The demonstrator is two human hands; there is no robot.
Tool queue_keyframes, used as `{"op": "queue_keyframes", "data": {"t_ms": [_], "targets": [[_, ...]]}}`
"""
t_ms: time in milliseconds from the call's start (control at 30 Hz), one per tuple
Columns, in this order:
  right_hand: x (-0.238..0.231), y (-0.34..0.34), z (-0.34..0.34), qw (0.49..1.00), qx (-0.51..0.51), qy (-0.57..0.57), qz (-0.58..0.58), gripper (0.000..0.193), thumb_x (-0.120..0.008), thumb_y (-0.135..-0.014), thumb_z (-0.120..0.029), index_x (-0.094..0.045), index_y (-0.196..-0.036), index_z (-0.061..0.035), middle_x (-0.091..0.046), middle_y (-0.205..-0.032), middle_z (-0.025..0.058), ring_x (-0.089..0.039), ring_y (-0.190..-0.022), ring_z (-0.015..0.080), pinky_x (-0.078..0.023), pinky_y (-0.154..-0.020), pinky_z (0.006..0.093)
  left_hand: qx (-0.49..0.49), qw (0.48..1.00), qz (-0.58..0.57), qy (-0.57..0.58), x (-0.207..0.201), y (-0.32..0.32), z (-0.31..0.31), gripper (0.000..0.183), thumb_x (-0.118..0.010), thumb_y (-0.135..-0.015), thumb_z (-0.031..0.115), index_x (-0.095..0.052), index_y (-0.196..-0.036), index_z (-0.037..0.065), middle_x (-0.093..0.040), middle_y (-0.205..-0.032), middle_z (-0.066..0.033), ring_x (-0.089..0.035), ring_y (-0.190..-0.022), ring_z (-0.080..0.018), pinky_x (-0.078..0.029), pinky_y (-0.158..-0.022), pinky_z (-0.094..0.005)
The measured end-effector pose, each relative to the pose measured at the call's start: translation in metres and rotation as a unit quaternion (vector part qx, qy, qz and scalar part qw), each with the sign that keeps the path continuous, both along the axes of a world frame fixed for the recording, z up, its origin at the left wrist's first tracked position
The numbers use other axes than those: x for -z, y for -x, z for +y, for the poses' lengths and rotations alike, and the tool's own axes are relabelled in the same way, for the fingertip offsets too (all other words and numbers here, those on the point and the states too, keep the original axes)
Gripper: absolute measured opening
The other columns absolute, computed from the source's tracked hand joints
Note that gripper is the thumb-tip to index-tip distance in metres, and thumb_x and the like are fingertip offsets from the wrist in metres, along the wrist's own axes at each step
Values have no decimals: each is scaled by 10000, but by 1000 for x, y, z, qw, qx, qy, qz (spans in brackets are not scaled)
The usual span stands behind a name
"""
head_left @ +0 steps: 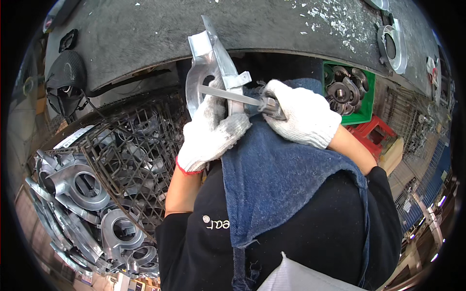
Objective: The person files metal casing components using a handheld pneumatic file, running the tool along the interior and exterior edges while turning each part by hand.
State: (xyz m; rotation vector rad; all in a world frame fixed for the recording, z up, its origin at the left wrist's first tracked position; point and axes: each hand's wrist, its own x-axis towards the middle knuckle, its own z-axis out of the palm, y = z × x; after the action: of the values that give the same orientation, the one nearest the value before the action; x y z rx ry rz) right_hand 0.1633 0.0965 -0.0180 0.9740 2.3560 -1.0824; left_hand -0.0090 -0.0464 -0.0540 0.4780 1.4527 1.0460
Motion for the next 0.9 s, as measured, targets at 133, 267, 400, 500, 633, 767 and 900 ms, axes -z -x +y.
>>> {"op": "queue_keyframes", "data": {"t_ms": [133,267,400,500,633,767,900], "targets": [[3,2,5,998,44,-25,27,335,-688,-885,-305,-541,-1142,-149,-711,-898,170,-704,-826,396,-551,-715,491,15,998,-36,-52,4,-4,4,806,-722,-880,168,-293,-1531,-38,-547,-1380,-177,-584,-1167,-223,-498,-979,-355],[3,-4,3,999,39,21,-1,363,-686,-880,-317,-538,-1163,-145,-711,-921,182,-702,-860,403,-550,-740,491,-1,995,-60,-74,13,-10,11,817,-751,-884,210,-300,-1537,14,-597,-1247,-162,-637,-950,-206,-543,-801,-315],[3,-12,4,997,55,47,1,406,-697,-867,-326,-533,-1187,-137,-715,-940,191,-704,-878,401,-553,-767,472,-60,976,-187,-95,25,-11,19,930,-792,-856,264,-219,-1569,90,-611,-1207,-183,-686,-886,-239,-584,-746,-320],[3,-15,4,993,91,74,-17,406,-698,-862,-315,-541,-1186,-126,-718,-941,182,-710,-877,390,-552,-773,459,-62,962,-175,-198,29,-14,23,1139,-814,-801,241,-26,-1622,184,-577,-1232,-207,-691,-859,-263,-584,-729,-356],[3,-20,4,994,77,77,12,399,-714,-847,-318,-575,-1163,-120,-724,-912,163,-719,-864,363,-548,-775,436,-134,959,-124,-217,24,-12,24,1321,-859,-677,102,66,-1615,204,-485,-1342,-207,-624,-1103,-303,-567,-910,-442],[4,-24,5,992,77,92,45,406,-736,-833,-327,-599,-1150,-114,-725,-944,162,-718,-863,358,-541,-776,425,-119,955,-120,-242,21,-8,24,1360,-836,-638,-21,81,-1614,218,-481,-1360,-208,-605,-1134,-300,-556,-934,-446],[6,-27,8,990,70,101,73,394,-742,-833,-312,-610,-1140,-105,-729,-961,155,-721,-856,344,-537,-773,415,-122,941,-140,-282,19,-7,24,1353,-801,-652,-76,102,-1612,227,-491,-1353,-203,-587,-1163,-290,-545,-950,-435]]}}
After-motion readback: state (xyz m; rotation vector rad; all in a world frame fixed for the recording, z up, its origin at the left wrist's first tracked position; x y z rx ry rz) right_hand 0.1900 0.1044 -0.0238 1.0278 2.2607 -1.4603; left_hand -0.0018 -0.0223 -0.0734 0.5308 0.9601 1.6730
